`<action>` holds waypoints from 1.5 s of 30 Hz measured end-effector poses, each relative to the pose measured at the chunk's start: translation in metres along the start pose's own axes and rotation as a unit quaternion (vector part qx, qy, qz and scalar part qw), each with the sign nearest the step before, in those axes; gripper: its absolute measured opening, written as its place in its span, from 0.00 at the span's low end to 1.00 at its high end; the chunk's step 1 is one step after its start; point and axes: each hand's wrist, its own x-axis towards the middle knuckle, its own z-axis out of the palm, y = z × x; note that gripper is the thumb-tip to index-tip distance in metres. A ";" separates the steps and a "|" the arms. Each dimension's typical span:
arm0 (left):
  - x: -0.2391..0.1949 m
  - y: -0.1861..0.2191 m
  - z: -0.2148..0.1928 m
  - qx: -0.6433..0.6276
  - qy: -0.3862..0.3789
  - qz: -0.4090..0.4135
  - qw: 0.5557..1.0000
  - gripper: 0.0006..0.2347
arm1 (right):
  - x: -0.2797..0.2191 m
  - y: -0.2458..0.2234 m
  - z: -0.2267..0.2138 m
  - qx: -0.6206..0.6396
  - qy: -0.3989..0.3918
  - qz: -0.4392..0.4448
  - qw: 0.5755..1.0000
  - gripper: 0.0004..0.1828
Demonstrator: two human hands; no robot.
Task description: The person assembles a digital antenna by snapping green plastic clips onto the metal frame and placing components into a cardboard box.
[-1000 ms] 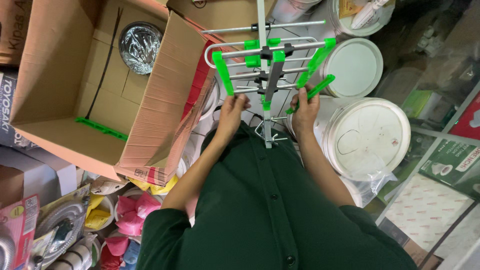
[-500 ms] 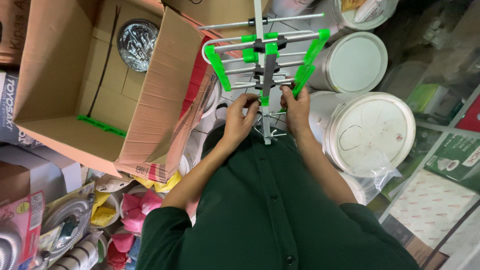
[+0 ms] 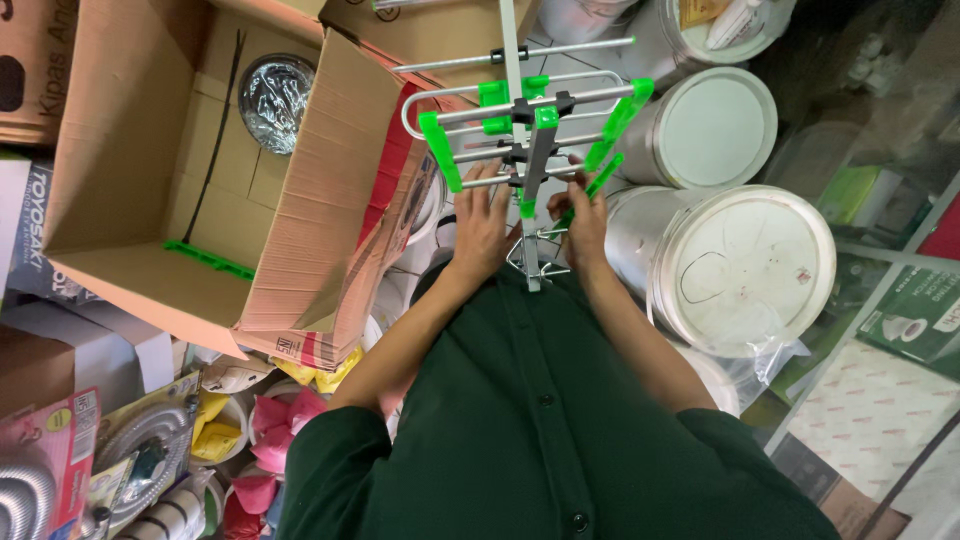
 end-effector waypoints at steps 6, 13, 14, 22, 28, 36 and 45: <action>0.011 -0.005 0.027 0.144 -0.035 -0.030 0.989 0.24 | 0.000 -0.006 0.009 -0.015 -0.043 -0.003 0.999 0.25; 0.017 0.012 0.004 0.025 -0.019 -0.030 0.999 0.15 | 0.008 0.020 -0.031 -0.048 0.040 -0.089 0.994 0.20; 0.017 0.013 -0.001 0.034 -0.009 -0.004 0.999 0.14 | 0.009 0.018 -0.031 -0.045 0.055 -0.116 0.991 0.21; 0.026 0.028 -0.014 -0.030 -0.002 0.081 0.996 0.15 | 0.018 -0.008 -0.017 0.107 0.065 0.167 0.978 0.24; 0.030 0.046 -0.025 -0.043 0.006 0.081 0.996 0.14 | 0.011 -0.009 -0.017 0.230 -0.041 0.172 0.957 0.23; 0.036 0.051 -0.032 -0.095 0.000 0.122 0.988 0.14 | 0.016 -0.033 -0.030 0.190 -0.033 0.122 0.974 0.18; 0.034 0.054 -0.015 -0.148 -0.061 0.164 0.974 0.15 | -0.008 -0.023 -0.047 0.172 0.047 0.064 0.982 0.11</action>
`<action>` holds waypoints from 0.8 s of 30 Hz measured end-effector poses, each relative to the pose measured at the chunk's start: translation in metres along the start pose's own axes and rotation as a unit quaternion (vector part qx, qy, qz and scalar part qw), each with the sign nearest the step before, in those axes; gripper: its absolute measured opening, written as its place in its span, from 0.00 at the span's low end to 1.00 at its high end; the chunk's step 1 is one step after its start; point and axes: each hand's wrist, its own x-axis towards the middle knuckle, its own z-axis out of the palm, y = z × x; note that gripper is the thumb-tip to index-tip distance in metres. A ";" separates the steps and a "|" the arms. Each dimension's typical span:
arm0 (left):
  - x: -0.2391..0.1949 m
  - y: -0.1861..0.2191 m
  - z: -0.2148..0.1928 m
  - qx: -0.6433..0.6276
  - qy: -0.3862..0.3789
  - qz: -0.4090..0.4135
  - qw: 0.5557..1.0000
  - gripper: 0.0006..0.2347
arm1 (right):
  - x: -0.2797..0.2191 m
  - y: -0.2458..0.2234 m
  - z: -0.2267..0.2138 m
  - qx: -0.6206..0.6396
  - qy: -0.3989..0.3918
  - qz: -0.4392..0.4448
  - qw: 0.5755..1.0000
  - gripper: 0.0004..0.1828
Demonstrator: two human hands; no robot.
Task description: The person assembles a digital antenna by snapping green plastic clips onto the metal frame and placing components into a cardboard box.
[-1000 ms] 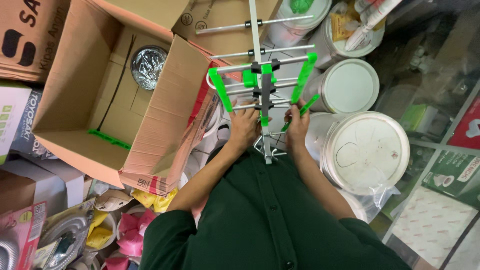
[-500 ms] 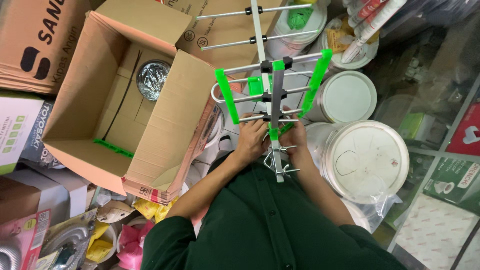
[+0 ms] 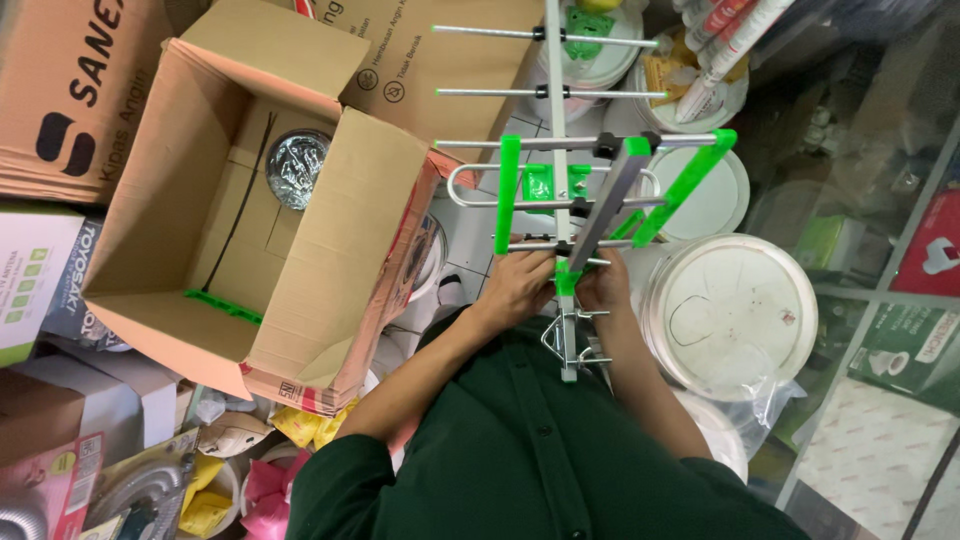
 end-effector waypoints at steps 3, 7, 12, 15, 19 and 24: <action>0.002 0.005 0.003 0.011 -0.001 0.020 1.000 0.16 | -0.008 0.001 -0.016 0.006 0.004 -0.005 1.000 0.13; -0.001 0.008 0.011 -0.004 -0.030 0.024 0.999 0.16 | -0.017 0.006 -0.038 0.008 0.001 -0.016 1.000 0.13; -0.002 0.017 0.016 -0.035 -0.054 0.040 0.997 0.15 | -0.039 0.006 -0.048 0.036 0.015 -0.019 0.999 0.14; 0.000 0.026 0.015 -0.048 -0.057 0.046 0.996 0.15 | -0.054 0.001 -0.043 0.042 0.023 -0.024 0.999 0.15; -0.002 0.036 0.015 -0.061 -0.087 0.041 0.994 0.14 | -0.077 -0.004 -0.033 0.053 0.033 -0.043 0.997 0.14; -0.006 0.050 0.011 -0.037 -0.086 0.066 0.993 0.13 | -0.108 -0.009 -0.017 0.060 0.023 -0.082 0.995 0.10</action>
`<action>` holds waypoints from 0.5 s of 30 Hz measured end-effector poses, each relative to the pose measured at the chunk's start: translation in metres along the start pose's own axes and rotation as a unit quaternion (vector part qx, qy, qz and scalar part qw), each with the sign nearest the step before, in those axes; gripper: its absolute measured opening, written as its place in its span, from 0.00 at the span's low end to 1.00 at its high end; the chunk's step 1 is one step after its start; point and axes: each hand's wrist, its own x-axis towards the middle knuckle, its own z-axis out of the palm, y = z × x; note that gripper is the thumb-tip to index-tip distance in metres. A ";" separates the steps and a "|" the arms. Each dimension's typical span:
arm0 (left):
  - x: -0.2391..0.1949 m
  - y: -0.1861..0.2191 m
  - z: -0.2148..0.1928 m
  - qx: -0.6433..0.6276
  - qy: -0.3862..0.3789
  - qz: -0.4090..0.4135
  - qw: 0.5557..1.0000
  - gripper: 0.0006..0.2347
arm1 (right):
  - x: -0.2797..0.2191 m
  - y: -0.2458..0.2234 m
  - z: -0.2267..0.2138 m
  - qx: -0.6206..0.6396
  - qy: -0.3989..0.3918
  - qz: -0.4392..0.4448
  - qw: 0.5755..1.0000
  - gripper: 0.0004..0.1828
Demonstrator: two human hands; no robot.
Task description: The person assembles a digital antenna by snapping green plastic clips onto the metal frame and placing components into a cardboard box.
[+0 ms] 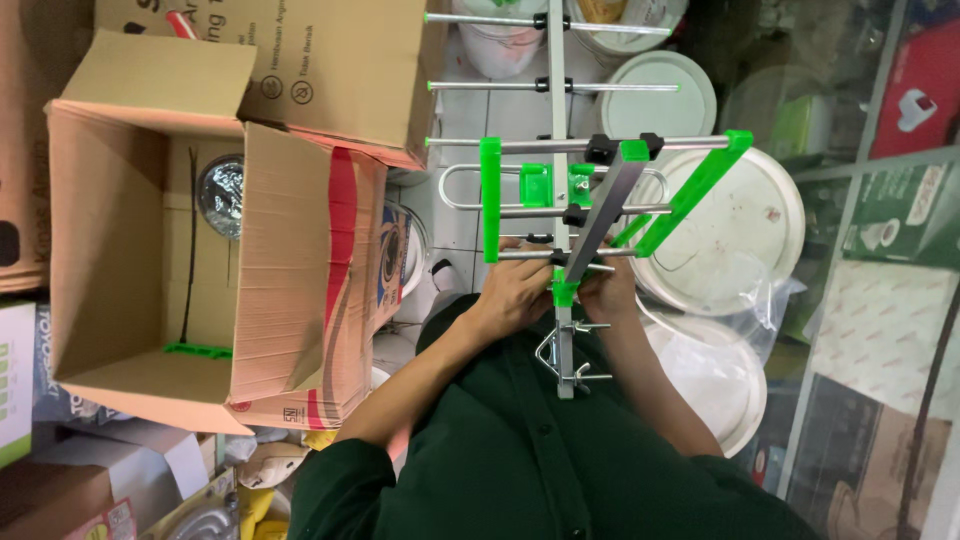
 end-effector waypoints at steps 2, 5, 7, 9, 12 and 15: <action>0.000 0.005 0.000 -0.014 -0.004 0.004 1.000 0.13 | -0.010 -0.002 0.000 0.001 0.010 -0.006 1.000 0.10; 0.000 0.014 -0.001 -0.037 -0.029 -0.004 0.999 0.13 | -0.019 -0.006 -0.003 0.000 0.046 -0.014 0.999 0.07; -0.001 0.022 -0.003 -0.045 -0.031 -0.012 0.998 0.14 | -0.032 -0.009 -0.005 -0.005 0.069 -0.020 0.997 0.05; -0.003 0.031 -0.004 -0.045 -0.012 -0.017 0.999 0.15 | -0.043 -0.013 -0.003 -0.021 0.074 -0.026 0.997 0.05; -0.001 0.036 -0.003 -0.063 -0.023 -0.065 0.996 0.16 | -0.055 -0.019 0.000 -0.054 0.054 -0.038 0.996 0.07; 0.003 0.033 0.000 -0.095 0.006 -0.098 0.991 0.18 | -0.058 -0.022 0.001 -0.076 0.041 -0.055 0.995 0.09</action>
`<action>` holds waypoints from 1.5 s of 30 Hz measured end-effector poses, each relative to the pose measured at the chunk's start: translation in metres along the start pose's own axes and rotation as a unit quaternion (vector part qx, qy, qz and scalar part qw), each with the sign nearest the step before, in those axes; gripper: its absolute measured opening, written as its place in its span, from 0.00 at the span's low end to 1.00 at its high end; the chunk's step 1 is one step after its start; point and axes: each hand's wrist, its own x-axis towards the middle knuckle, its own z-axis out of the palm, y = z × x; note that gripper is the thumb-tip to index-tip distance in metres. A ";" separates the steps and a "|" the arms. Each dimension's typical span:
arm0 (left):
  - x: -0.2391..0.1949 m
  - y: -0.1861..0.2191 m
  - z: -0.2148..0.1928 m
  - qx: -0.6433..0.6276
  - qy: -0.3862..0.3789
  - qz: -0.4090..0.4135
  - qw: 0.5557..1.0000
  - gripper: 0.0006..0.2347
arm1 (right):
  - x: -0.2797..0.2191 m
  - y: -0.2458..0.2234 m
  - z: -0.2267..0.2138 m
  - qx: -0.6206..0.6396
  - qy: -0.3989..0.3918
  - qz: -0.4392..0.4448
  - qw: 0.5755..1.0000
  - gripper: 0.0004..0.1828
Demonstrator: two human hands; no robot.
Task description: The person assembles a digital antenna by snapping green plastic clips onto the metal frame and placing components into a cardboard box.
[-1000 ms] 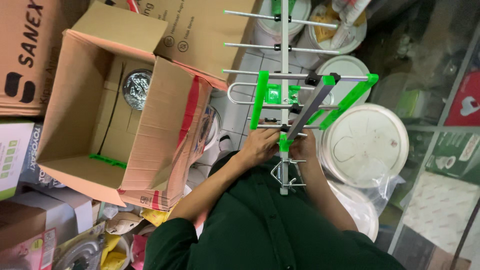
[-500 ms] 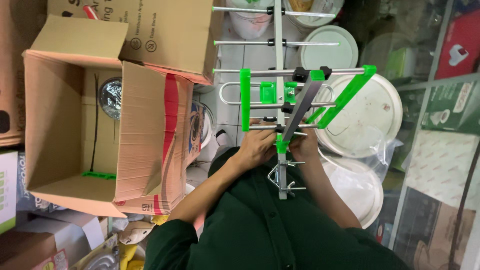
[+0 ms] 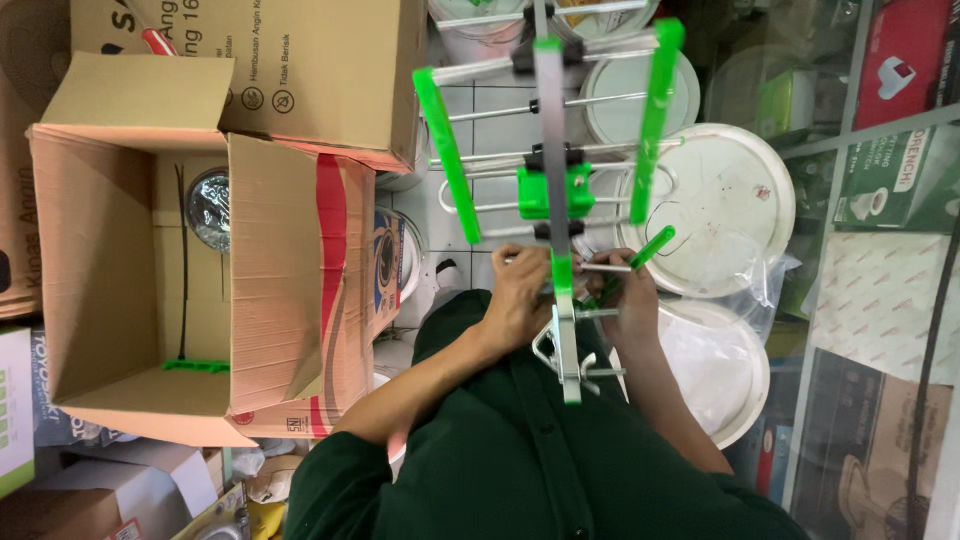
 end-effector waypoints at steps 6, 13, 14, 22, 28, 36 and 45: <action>0.019 -0.030 0.004 -0.087 0.027 -0.101 0.991 0.15 | 0.014 -0.008 0.010 -0.004 0.035 -0.011 0.999 0.04; 0.036 -0.078 0.011 -0.135 -0.011 -0.341 0.930 0.13 | 0.026 -0.012 0.028 0.011 -0.021 0.013 1.000 0.07; 0.038 -0.085 0.011 -0.221 0.009 -0.331 0.917 0.13 | 0.028 -0.012 0.029 0.014 -0.018 0.014 1.000 0.06; 0.067 -0.123 -0.016 -0.357 -0.086 -0.343 0.865 0.15 | 0.046 -0.009 0.028 0.026 -0.079 0.004 0.997 0.08; 0.077 -0.125 -0.040 -0.410 -0.150 -0.268 0.859 0.17 | 0.041 -0.030 0.054 0.039 -0.087 0.024 0.995 0.09; 0.079 -0.132 -0.040 -0.464 -0.104 -0.258 0.841 0.18 | 0.020 -0.090 0.067 -0.047 -0.045 0.002 0.998 0.20; 0.086 -0.131 -0.050 -0.438 -0.056 -0.242 0.864 0.16 | 0.048 -0.098 0.045 -0.192 -0.041 -0.080 0.977 0.23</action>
